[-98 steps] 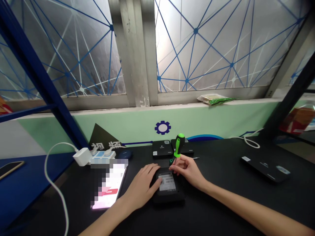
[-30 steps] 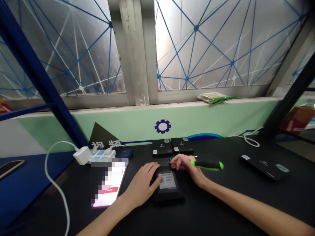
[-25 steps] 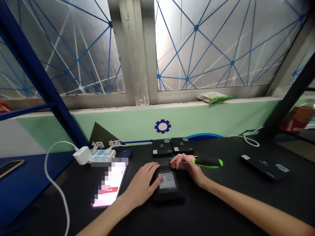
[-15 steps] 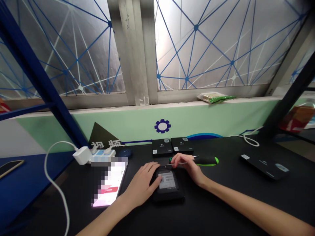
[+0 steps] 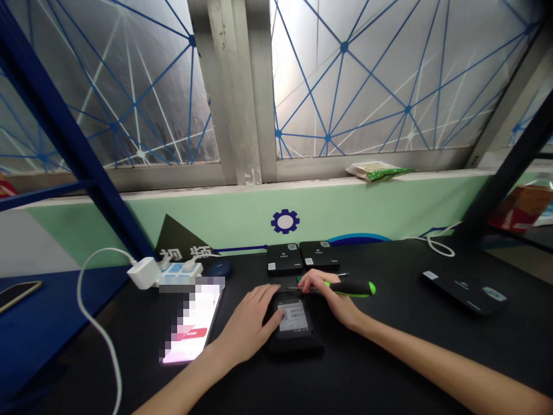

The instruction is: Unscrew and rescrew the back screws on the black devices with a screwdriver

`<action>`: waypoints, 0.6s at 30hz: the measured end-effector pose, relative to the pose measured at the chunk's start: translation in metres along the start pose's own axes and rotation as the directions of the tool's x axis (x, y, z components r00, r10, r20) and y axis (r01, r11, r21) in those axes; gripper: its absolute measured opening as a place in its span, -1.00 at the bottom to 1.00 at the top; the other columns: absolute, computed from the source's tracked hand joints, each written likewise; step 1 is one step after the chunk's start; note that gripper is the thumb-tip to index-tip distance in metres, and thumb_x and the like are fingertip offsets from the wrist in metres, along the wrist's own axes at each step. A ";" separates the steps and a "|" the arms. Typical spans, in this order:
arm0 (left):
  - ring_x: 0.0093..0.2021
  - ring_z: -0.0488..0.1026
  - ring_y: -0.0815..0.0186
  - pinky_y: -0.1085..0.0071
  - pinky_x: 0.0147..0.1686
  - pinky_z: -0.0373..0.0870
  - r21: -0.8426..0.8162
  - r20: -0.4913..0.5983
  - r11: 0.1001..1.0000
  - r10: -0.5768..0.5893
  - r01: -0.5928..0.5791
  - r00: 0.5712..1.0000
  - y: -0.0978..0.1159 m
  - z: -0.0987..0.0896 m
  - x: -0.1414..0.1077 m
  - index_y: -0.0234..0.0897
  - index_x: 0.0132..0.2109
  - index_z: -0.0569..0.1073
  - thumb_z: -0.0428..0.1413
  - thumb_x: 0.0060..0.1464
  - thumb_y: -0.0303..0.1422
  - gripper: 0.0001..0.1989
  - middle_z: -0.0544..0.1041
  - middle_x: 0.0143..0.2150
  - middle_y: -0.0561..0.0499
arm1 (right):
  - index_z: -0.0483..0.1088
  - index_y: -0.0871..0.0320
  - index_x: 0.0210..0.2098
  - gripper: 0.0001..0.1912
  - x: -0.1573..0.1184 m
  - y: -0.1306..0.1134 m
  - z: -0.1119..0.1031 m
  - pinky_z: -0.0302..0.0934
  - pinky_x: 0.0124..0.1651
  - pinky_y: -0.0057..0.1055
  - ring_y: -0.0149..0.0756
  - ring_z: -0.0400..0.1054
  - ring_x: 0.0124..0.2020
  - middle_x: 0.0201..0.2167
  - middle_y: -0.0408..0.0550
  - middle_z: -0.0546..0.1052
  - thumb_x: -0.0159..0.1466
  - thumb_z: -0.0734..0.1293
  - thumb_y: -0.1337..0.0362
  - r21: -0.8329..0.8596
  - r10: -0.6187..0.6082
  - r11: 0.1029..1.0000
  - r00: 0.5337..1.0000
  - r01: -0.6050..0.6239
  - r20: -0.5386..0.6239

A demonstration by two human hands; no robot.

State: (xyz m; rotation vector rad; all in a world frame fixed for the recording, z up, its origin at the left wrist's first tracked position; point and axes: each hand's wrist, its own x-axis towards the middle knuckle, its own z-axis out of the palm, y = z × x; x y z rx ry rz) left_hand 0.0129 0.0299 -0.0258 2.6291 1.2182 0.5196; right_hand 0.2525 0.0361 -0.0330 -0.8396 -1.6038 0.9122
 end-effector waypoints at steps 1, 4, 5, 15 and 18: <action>0.24 0.28 0.09 0.08 0.20 0.24 0.000 0.003 1.000 0.001 -0.001 1.000 0.000 0.000 0.000 -0.17 0.32 0.22 -0.10 0.39 -0.13 -0.55 0.36 0.26 -0.13 | 0.42 0.14 -0.49 -0.50 0.000 0.000 0.000 0.22 -0.07 -0.25 -0.13 0.40 -0.20 -0.36 0.01 0.52 0.41 0.16 -0.03 -0.003 0.004 1.000 1.000 -0.004 0.006; 0.25 0.26 0.10 0.08 0.20 0.24 0.001 0.018 1.000 0.013 -0.013 1.000 0.001 -0.001 0.000 -0.07 0.35 0.18 -0.11 0.40 -0.16 -0.55 0.33 0.27 -0.09 | 0.43 0.15 -0.49 -0.51 0.000 0.001 0.000 0.22 -0.09 -0.27 -0.14 0.41 -0.20 -0.35 0.00 0.53 0.41 0.16 -0.01 -0.003 0.007 1.000 1.000 -0.007 0.020; 0.26 0.26 0.10 0.07 0.20 0.23 0.002 0.025 1.000 0.014 -0.014 1.000 0.001 -0.002 0.000 -0.05 0.35 0.19 -0.11 0.40 -0.17 -0.56 0.33 0.27 -0.07 | 0.43 0.15 -0.49 -0.51 0.000 0.001 0.000 0.22 -0.10 -0.28 -0.15 0.41 -0.20 -0.35 0.00 0.53 0.42 0.16 0.00 -0.003 0.006 1.000 1.000 -0.006 0.022; 0.26 0.25 0.08 0.07 0.21 0.21 0.005 0.026 1.000 0.003 -0.004 1.000 0.000 -0.001 0.000 -0.04 0.33 0.25 -0.10 0.40 -0.16 -0.58 0.33 0.28 -0.07 | 0.42 0.17 -0.52 -0.51 -0.001 0.003 0.000 0.23 -0.13 -0.29 -0.19 0.39 -0.27 -0.38 0.00 0.52 0.42 0.16 0.06 0.065 0.027 0.998 1.000 -0.027 -0.005; 0.26 0.25 0.09 0.09 0.21 0.20 -0.020 0.013 1.000 0.010 -0.009 1.000 0.000 0.000 0.000 -0.04 0.35 0.19 -0.09 0.39 -0.18 -0.56 0.32 0.28 -0.06 | 0.45 0.18 -0.53 -0.50 0.000 0.003 0.001 0.24 -0.19 -0.31 -0.23 0.37 -0.34 -0.40 -0.01 0.52 0.42 0.17 0.06 0.133 0.058 0.990 0.998 -0.052 -0.038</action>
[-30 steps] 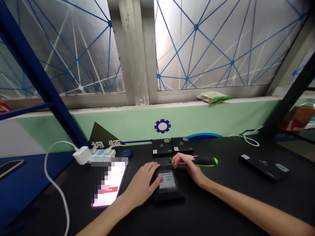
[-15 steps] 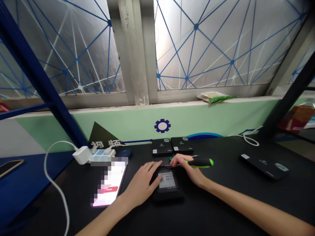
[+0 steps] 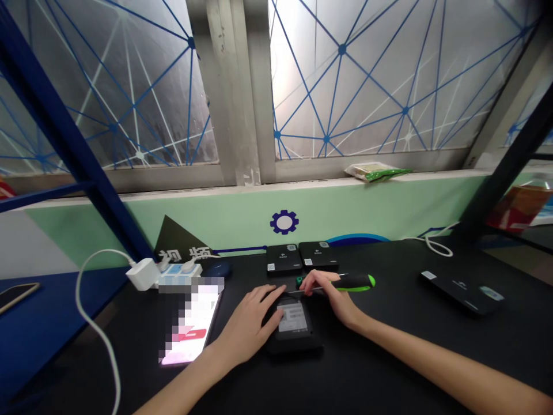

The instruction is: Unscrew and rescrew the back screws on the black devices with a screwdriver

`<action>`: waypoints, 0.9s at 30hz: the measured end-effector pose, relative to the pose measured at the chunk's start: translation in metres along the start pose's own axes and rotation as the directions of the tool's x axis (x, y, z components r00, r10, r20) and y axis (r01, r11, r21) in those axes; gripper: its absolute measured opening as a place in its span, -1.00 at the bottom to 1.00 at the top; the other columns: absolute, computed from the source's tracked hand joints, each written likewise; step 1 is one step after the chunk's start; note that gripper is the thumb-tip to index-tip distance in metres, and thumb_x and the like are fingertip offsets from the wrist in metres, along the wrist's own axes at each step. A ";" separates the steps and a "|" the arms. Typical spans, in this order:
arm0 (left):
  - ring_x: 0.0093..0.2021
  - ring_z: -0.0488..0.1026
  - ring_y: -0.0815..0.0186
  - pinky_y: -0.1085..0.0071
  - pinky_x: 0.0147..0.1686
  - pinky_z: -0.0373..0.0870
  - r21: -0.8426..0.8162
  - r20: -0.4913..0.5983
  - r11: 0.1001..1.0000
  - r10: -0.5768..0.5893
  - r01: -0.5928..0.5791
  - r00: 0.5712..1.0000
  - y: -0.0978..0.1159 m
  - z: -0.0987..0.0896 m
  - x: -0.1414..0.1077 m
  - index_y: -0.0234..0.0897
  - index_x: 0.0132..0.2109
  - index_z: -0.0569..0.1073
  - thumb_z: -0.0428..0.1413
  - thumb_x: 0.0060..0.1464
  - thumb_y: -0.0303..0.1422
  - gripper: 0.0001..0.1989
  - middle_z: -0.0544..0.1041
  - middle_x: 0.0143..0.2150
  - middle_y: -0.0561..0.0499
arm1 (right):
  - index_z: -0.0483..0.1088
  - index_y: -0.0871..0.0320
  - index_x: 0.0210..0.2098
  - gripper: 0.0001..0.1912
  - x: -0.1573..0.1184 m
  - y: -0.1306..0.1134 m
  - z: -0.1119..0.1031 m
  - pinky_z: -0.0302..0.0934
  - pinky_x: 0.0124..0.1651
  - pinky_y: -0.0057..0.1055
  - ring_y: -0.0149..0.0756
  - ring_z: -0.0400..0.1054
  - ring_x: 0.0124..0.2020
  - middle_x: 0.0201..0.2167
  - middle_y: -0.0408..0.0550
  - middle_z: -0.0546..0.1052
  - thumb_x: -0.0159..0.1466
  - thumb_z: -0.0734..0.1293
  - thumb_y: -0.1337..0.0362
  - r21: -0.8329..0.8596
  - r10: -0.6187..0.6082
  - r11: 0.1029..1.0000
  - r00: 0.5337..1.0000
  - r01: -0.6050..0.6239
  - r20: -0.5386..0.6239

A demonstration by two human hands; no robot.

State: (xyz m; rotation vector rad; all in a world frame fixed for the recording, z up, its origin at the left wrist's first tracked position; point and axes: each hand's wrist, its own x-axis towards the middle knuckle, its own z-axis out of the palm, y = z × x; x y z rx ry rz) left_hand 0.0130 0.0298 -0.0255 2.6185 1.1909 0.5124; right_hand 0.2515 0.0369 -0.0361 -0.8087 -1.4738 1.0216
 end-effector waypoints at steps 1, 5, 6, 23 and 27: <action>0.25 0.25 0.10 0.10 0.20 0.20 -0.017 -0.012 1.000 0.002 -0.002 1.000 0.000 0.000 0.000 -0.05 0.36 0.16 -0.08 0.39 -0.18 -0.54 0.33 0.28 -0.07 | 0.45 0.18 -0.53 -0.50 0.000 0.000 0.000 0.24 -0.21 -0.31 -0.24 0.36 -0.36 -0.41 -0.01 0.52 0.41 0.18 0.05 0.023 0.012 1.000 1.000 -0.011 -0.013; 0.01 0.40 0.12 0.20 -0.01 0.32 -0.064 -0.100 0.997 -0.056 0.050 0.993 0.003 -0.003 0.000 -0.14 0.30 0.21 0.06 0.28 -0.21 -0.50 0.48 0.05 -0.08 | 0.47 0.18 -0.55 -0.50 0.001 0.003 0.000 0.24 -0.27 -0.34 -0.27 0.35 -0.42 -0.48 -0.03 0.50 0.39 0.21 0.03 0.090 0.040 0.995 0.996 -0.033 -0.080; -0.11 0.43 0.13 0.25 -0.12 0.34 -0.054 -0.121 0.995 -0.084 0.078 0.989 0.004 -0.004 0.000 -0.16 0.23 0.28 0.10 0.23 -0.22 -0.54 0.51 -0.09 -0.05 | 0.47 0.18 -0.57 -0.49 0.001 0.004 -0.001 0.23 -0.28 -0.34 -0.28 0.35 -0.44 -0.51 -0.04 0.49 0.39 0.21 0.03 0.103 0.035 0.994 0.994 -0.024 -0.107; -0.64 0.15 0.39 0.39 -0.51 -0.11 0.125 -0.102 0.953 -0.264 0.276 0.959 0.007 -0.002 0.001 -0.25 -0.65 0.13 0.02 0.12 -0.26 -0.57 0.25 -0.70 0.09 | 0.30 0.17 -0.70 -0.49 -0.003 0.013 -0.008 0.07 -0.60 -0.44 -0.44 0.19 -0.76 -0.70 -0.11 0.44 0.36 0.28 0.13 0.211 -0.026 0.974 0.961 0.087 -0.274; -0.63 0.15 0.40 0.40 -0.51 -0.09 0.101 -0.073 0.965 -0.235 0.241 0.969 0.005 0.000 0.000 -0.26 -0.63 0.09 -0.04 0.18 -0.27 -0.55 0.23 -0.69 0.10 | 0.30 0.17 -0.70 -0.49 -0.001 0.009 -0.008 0.04 -0.62 -0.44 -0.44 0.19 -0.77 -0.71 -0.12 0.43 0.36 0.27 0.14 0.225 -0.019 0.972 0.972 0.073 -0.234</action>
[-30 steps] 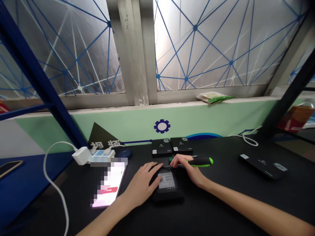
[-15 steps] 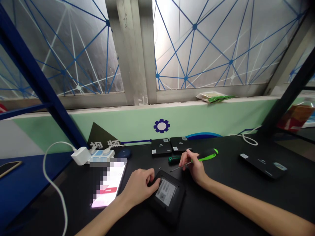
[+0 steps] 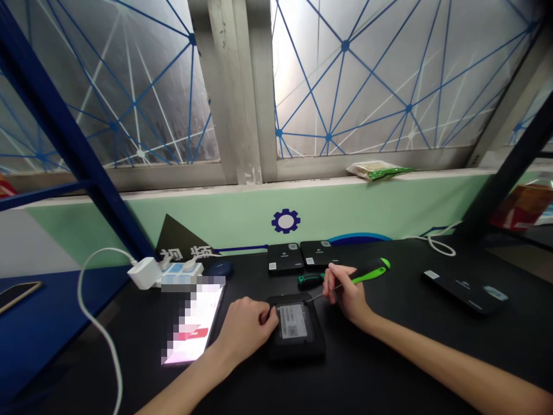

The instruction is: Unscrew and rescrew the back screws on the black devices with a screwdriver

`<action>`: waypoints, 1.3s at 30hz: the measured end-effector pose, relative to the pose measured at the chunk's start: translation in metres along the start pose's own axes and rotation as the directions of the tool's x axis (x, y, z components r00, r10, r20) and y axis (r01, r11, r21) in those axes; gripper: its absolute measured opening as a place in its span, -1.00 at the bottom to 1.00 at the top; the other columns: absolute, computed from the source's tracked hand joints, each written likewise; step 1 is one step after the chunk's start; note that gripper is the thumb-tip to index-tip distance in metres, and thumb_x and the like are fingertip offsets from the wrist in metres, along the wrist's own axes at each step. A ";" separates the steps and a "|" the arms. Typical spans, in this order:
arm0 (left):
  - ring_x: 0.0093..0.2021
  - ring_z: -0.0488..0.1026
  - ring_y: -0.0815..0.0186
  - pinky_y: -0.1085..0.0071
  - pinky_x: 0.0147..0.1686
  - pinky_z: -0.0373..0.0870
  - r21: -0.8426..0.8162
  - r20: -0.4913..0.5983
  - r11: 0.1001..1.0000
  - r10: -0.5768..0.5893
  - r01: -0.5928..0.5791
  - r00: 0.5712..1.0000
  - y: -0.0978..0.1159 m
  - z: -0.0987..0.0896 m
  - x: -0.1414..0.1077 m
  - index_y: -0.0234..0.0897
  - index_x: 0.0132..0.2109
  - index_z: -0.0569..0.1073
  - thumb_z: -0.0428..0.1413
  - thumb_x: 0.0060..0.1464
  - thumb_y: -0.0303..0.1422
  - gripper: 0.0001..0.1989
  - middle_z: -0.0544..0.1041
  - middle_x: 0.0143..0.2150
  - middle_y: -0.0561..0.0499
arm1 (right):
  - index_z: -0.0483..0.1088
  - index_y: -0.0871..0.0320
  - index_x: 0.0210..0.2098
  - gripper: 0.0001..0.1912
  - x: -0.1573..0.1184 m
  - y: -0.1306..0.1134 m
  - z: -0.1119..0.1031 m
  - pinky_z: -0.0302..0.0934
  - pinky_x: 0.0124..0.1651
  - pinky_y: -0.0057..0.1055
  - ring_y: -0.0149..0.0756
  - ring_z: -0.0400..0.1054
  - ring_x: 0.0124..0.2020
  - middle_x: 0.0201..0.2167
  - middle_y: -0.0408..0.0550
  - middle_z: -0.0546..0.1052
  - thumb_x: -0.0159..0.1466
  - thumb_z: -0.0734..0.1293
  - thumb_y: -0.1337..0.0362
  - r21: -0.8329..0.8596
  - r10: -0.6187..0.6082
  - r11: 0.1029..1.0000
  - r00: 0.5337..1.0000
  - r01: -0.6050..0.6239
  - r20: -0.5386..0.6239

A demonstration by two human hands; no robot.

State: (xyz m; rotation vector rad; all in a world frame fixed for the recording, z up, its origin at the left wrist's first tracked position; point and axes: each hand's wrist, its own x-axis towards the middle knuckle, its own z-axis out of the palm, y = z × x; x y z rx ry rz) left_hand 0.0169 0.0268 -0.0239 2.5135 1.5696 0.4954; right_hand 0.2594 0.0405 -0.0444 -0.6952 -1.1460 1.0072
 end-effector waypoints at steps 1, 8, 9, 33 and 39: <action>-0.64 0.14 0.41 0.40 -0.51 -0.09 -0.007 0.006 1.000 0.009 -0.009 1.000 -0.001 0.001 0.000 -0.27 -0.63 0.08 -0.05 0.20 -0.26 -0.55 0.22 -0.69 0.11 | 0.30 0.17 -0.70 -0.48 0.001 -0.003 0.001 0.05 -0.61 -0.44 -0.44 0.19 -0.77 -0.72 -0.12 0.43 0.36 0.27 0.14 -0.020 -0.006 1.000 1.000 0.006 0.019; -0.64 0.09 0.40 0.38 -0.52 -0.13 -0.034 0.007 0.999 0.043 -0.042 0.999 -0.002 0.000 0.000 -0.26 -0.61 0.04 -0.07 0.26 -0.23 -0.52 0.17 -0.68 0.12 | 0.28 0.15 -0.76 -0.42 0.013 -0.029 0.012 0.16 -0.49 -0.41 -0.40 0.23 -0.72 -0.79 -0.14 0.35 0.36 0.24 0.11 -0.239 -0.011 0.970 0.985 0.052 0.170; -0.64 0.09 0.40 0.38 -0.52 -0.13 -0.038 0.009 0.998 0.052 -0.051 0.999 -0.002 -0.001 0.001 -0.26 -0.61 0.04 -0.06 0.26 -0.23 -0.51 0.17 -0.68 0.12 | 0.28 0.15 -0.76 -0.42 0.015 -0.031 0.014 0.17 -0.48 -0.41 -0.40 0.22 -0.71 -0.79 -0.15 0.34 0.36 0.24 0.10 -0.261 0.009 0.964 0.981 0.043 0.194; -0.62 0.12 0.39 0.39 -0.50 -0.11 -0.099 0.038 0.985 0.148 -0.144 0.988 -0.004 -0.006 0.001 -0.25 -0.59 0.03 -0.10 0.30 -0.27 -0.53 0.20 -0.65 0.11 | 0.03 0.11 -0.62 -0.47 0.023 -0.022 0.049 -0.16 -0.54 -0.45 -0.46 -0.09 -0.60 -0.67 -0.28 0.05 0.33 0.25 -0.01 -0.325 0.221 0.940 0.910 -0.103 0.352; -0.62 0.12 0.39 0.39 -0.51 -0.11 -0.104 0.022 0.984 0.149 -0.146 0.989 -0.005 -0.005 -0.001 -0.26 -0.60 0.09 -0.07 0.29 -0.27 -0.53 0.23 -0.65 0.11 | 0.20 0.13 -0.52 -0.58 0.021 -0.025 0.048 -0.07 -0.53 -0.47 -0.45 0.03 -0.62 -0.67 -0.28 0.17 0.31 0.31 0.00 -0.310 0.159 0.950 0.925 -0.048 0.344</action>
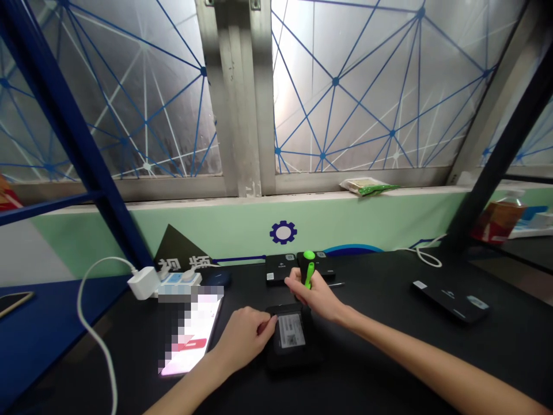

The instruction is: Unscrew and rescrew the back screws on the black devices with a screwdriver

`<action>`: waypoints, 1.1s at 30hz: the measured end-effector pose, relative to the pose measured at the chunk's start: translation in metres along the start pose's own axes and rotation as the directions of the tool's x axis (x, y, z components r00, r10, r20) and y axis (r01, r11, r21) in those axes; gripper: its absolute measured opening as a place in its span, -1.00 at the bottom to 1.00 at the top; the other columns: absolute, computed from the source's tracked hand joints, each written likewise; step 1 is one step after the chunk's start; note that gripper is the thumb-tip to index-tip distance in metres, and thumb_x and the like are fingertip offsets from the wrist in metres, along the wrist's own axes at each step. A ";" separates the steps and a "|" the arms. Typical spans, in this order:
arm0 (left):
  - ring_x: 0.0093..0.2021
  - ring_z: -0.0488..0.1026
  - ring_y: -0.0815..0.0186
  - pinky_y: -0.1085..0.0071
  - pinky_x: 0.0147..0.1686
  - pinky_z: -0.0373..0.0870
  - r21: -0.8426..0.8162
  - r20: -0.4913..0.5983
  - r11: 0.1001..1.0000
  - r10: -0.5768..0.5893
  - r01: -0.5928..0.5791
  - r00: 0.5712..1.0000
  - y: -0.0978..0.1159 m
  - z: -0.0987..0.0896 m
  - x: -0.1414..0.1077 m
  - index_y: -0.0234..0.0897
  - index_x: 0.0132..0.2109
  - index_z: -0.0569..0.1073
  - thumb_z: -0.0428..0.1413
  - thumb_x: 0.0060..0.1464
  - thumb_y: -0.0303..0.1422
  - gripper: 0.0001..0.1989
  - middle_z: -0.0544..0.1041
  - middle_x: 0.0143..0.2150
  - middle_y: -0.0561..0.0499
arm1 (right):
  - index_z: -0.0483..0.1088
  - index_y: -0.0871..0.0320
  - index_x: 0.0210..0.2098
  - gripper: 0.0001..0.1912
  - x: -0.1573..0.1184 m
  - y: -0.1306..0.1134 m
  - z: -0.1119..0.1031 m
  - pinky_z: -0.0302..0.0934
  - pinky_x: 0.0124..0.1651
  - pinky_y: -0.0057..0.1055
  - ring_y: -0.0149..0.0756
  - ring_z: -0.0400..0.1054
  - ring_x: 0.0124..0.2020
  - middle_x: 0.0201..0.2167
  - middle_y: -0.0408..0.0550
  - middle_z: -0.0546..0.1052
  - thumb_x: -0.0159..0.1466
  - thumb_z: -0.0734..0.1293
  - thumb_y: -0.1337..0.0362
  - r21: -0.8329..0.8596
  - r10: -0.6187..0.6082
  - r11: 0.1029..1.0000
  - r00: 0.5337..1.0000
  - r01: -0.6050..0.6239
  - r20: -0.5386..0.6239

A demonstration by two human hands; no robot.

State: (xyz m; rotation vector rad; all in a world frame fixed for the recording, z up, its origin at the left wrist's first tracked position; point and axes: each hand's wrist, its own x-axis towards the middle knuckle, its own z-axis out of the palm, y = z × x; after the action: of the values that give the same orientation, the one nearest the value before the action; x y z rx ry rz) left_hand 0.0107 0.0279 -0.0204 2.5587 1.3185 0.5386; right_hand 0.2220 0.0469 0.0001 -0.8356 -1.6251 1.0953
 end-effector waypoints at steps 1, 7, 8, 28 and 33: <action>-0.62 0.13 0.39 0.38 -0.51 -0.11 -0.001 -0.001 1.000 0.001 -0.001 1.000 0.000 0.000 0.000 -0.25 -0.60 0.11 -0.07 0.29 -0.27 -0.53 0.23 -0.65 0.11 | 0.21 0.13 -0.50 -0.59 -0.002 0.000 0.000 -0.05 -0.52 -0.46 -0.45 0.05 -0.62 -0.68 -0.28 0.19 0.31 0.32 0.00 -0.008 -0.012 1.000 1.000 0.012 -0.023; -0.63 0.13 0.38 0.38 -0.52 -0.11 -0.005 0.000 1.000 0.002 -0.002 1.000 -0.002 0.001 -0.001 -0.25 -0.61 0.18 -0.07 0.29 -0.27 -0.53 0.25 -0.65 0.11 | 0.11 0.11 -0.52 -0.55 -0.010 0.003 0.004 -0.14 -0.52 -0.44 -0.46 -0.10 -0.60 -0.65 -0.31 0.08 0.36 0.25 0.00 0.091 -0.043 0.995 0.999 0.045 -0.022; -0.63 0.14 0.38 0.38 -0.52 -0.11 -0.005 0.001 1.000 0.002 -0.002 1.000 -0.002 0.001 -0.001 -0.25 -0.61 0.18 -0.07 0.29 -0.27 -0.53 0.25 -0.65 0.11 | 0.11 0.11 -0.52 -0.56 -0.009 0.003 0.004 -0.15 -0.51 -0.44 -0.46 -0.11 -0.60 -0.65 -0.31 0.08 0.36 0.26 0.00 0.104 -0.050 0.993 0.999 0.050 0.001; -0.62 0.14 0.37 0.38 -0.51 -0.13 -0.001 0.038 1.000 -0.009 0.009 0.999 0.000 -0.001 0.002 -0.25 -0.59 0.09 -0.08 0.30 -0.25 -0.53 0.23 -0.65 0.11 | 0.28 0.14 -0.49 -0.69 0.003 -0.024 0.002 0.10 -0.41 -0.42 -0.39 0.18 -0.54 -0.61 -0.22 0.30 0.19 0.43 0.13 0.104 -0.133 0.981 0.957 0.165 -0.258; -0.63 0.12 0.39 0.38 -0.51 -0.13 -0.012 0.030 1.000 -0.009 0.010 1.000 0.001 -0.001 0.002 -0.25 -0.58 0.06 -0.08 0.29 -0.26 -0.54 0.22 -0.65 0.11 | 0.22 0.11 -0.46 -0.71 0.008 -0.026 0.015 -0.05 -0.57 -0.48 -0.49 -0.02 -0.66 -0.68 -0.34 0.15 0.22 0.40 0.18 0.392 -0.064 0.904 0.961 0.170 -0.269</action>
State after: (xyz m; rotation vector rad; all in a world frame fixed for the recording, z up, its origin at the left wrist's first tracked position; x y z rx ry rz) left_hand 0.0120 0.0294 -0.0185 2.5395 1.3130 0.5028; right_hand 0.2051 0.0403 0.0254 -0.5595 -1.1600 1.1425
